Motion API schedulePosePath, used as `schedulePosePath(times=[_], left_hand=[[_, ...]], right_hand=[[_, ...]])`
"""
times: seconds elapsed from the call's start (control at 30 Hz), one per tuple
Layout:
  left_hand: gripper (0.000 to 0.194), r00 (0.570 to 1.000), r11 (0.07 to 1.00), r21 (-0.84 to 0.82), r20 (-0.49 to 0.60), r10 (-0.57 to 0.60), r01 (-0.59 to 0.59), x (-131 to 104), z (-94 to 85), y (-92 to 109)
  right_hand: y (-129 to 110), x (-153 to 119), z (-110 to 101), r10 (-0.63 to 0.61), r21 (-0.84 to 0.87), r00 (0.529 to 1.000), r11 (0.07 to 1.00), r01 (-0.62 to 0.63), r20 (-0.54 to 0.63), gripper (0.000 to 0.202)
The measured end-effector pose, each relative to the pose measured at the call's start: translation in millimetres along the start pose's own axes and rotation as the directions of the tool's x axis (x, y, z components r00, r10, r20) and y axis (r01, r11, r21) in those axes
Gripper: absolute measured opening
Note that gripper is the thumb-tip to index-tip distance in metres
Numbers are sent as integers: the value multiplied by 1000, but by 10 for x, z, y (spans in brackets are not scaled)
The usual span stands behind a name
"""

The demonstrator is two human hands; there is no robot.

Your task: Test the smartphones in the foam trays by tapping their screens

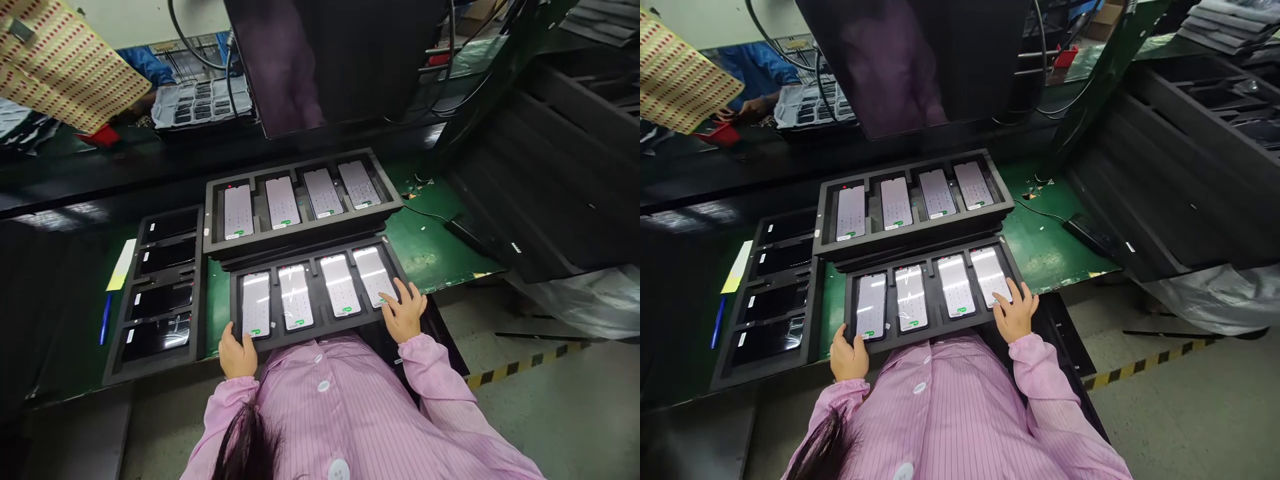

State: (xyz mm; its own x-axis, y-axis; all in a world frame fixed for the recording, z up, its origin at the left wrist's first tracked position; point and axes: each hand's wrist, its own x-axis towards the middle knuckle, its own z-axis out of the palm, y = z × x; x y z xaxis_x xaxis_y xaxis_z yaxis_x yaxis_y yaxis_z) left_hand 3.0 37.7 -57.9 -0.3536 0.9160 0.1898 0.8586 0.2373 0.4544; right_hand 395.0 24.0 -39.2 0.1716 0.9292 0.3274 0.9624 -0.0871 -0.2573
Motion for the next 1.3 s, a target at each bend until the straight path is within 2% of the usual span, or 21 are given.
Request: schedulePosePath(times=[0.07, 0.13, 0.3, 0.37, 0.53, 0.63, 0.77, 1.0, 1.07, 1.2, 1.3], left_hand=[[49, 1000, 1000, 12, -4, -6, 6, 4, 11, -7], [50, 1000, 999, 32, -1, -12, 12, 7, 19, -12], [49, 1000, 999, 52, -17, -8, 9, -2, 40, -18], [49, 999, 999, 53, -32, -1, 2, -9, 50, -21], [47, 998, 999, 44, -61, 2, 0, -14, 66, -32], [46, 997, 999, 38, -73, -2, 5, -14, 67, -29], [46, 997, 999, 42, -84, 0, 4, -16, 71, -19], [47, 996, 999, 43, -90, 0, 4, -12, 74, -7], [46, 996, 999, 36, -85, -5, 8, -11, 67, -2], [45, 997, 999, 28, -78, -14, 17, -8, 54, 8], [45, 997, 1000, 21, -75, -9, 10, -9, 50, 10]], right_hand=[[81, -17, 7, 51, 13, 996, 999, -50, -68, 27], [156, -29, 11, 111, 15, 990, 994, -110, -87, 29], [165, -16, -27, 221, -20, 975, 975, -221, -20, 33], [94, -9, -52, 203, -32, 979, 979, -203, 13, 33], [-74, -19, -59, 61, -15, 990, 998, -60, 128, 29], [-46, -16, -28, 135, -24, 989, 991, -134, 58, 31], [45, 19, -3, 291, -58, 957, 955, -291, -22, 35], [-78, 41, -22, 178, 26, 981, 984, -176, -82, 34], [-130, 46, -26, 156, 48, 987, 987, -154, -39, 34], [-185, 75, -25, 117, 25, 986, 992, -121, 121, 32], [-181, 98, -19, 147, -10, 980, 989, -147, 133, 32]])
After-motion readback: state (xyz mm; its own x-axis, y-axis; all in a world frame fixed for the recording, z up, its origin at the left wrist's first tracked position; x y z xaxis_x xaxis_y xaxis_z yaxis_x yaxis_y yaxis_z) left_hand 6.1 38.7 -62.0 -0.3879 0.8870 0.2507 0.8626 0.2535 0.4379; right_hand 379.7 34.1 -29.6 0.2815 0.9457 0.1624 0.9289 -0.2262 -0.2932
